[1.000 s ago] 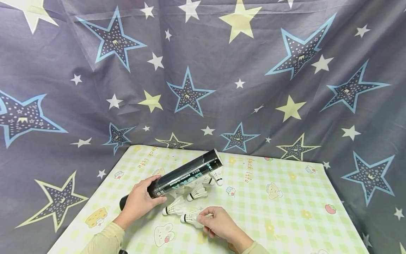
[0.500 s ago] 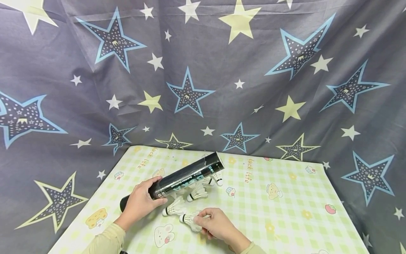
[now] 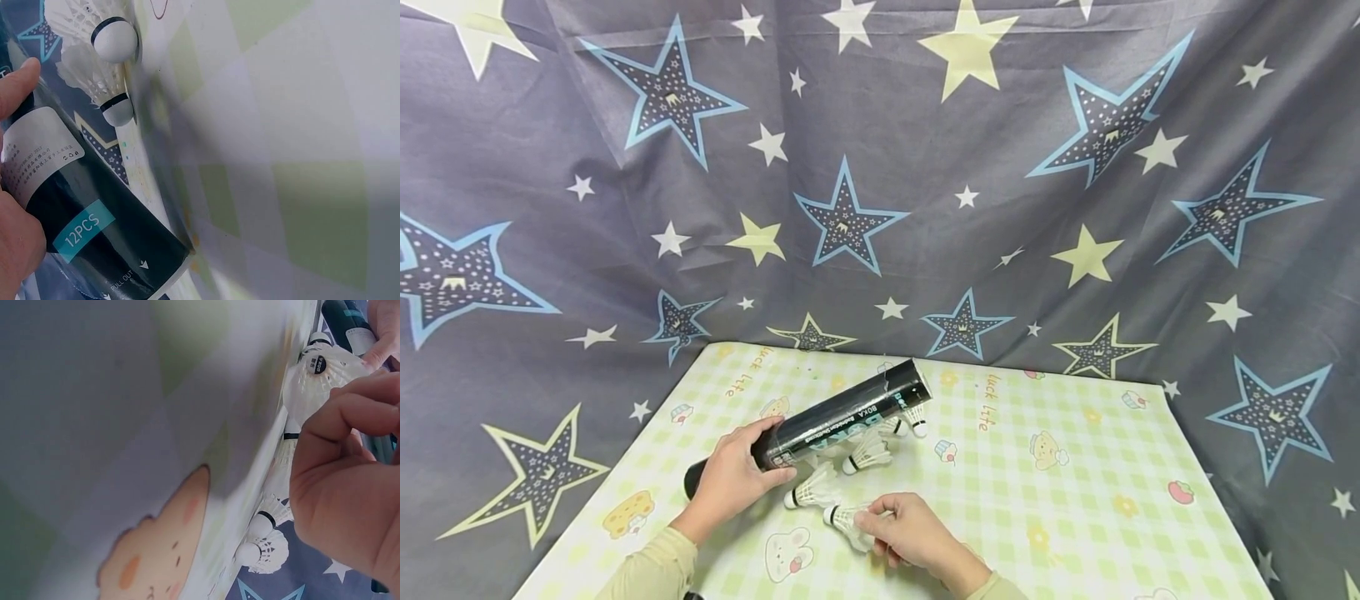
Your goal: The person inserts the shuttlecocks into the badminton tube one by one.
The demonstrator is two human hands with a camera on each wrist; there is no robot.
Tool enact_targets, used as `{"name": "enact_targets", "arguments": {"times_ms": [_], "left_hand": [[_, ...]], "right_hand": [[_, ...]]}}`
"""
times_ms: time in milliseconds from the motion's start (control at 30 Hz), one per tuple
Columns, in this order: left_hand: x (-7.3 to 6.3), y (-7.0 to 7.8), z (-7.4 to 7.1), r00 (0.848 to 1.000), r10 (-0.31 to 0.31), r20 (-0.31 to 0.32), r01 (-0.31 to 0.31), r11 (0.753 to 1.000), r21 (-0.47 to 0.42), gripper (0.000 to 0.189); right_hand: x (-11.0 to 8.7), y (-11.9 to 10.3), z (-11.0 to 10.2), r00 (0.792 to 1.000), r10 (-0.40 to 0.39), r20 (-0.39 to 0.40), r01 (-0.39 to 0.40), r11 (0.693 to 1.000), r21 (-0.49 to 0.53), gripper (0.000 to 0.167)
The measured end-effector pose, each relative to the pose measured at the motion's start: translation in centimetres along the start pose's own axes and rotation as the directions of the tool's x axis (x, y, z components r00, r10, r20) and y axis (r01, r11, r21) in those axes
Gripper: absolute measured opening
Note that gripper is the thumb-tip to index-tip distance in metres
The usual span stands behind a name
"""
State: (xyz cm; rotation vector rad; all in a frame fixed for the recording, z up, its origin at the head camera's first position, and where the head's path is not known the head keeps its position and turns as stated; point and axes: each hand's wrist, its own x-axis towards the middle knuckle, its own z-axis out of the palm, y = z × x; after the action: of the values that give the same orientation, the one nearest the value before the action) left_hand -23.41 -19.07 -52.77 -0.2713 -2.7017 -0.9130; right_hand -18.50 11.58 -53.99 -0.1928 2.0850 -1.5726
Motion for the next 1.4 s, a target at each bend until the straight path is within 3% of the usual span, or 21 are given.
{"name": "enact_targets", "arguments": {"times_ms": [500, 867, 1167, 1400], "left_hand": [[0.0, -0.3, 0.1, 1.000, 0.009, -0.008, -0.009, 1.000, -0.001, 0.090], [-0.1, -0.5, 0.1, 0.999, 0.033, -0.023, -0.033, 0.999, -0.007, 0.091], [-0.1, -0.4, 0.1, 0.999, 0.037, -0.021, -0.037, 0.999, 0.006, 0.089], [-0.2, -0.1, 0.0, 1.000, 0.021, -0.006, -0.021, 1.000, -0.003, 0.090]], "right_hand": [[-0.1, 0.1, 0.3, 1.000, -0.019, 0.020, 0.020, 0.999, -0.025, 0.040], [-0.2, 0.0, -0.4, 0.999, -0.007, -0.032, 0.007, 1.000, 0.007, 0.031], [-0.9, -0.1, -2.9, 0.997, -0.004, -0.075, 0.006, 0.999, 0.031, 0.035], [-2.9, 0.0, -7.9, 0.984, 0.029, -0.174, -0.011, 0.995, 0.099, 0.040]]}}
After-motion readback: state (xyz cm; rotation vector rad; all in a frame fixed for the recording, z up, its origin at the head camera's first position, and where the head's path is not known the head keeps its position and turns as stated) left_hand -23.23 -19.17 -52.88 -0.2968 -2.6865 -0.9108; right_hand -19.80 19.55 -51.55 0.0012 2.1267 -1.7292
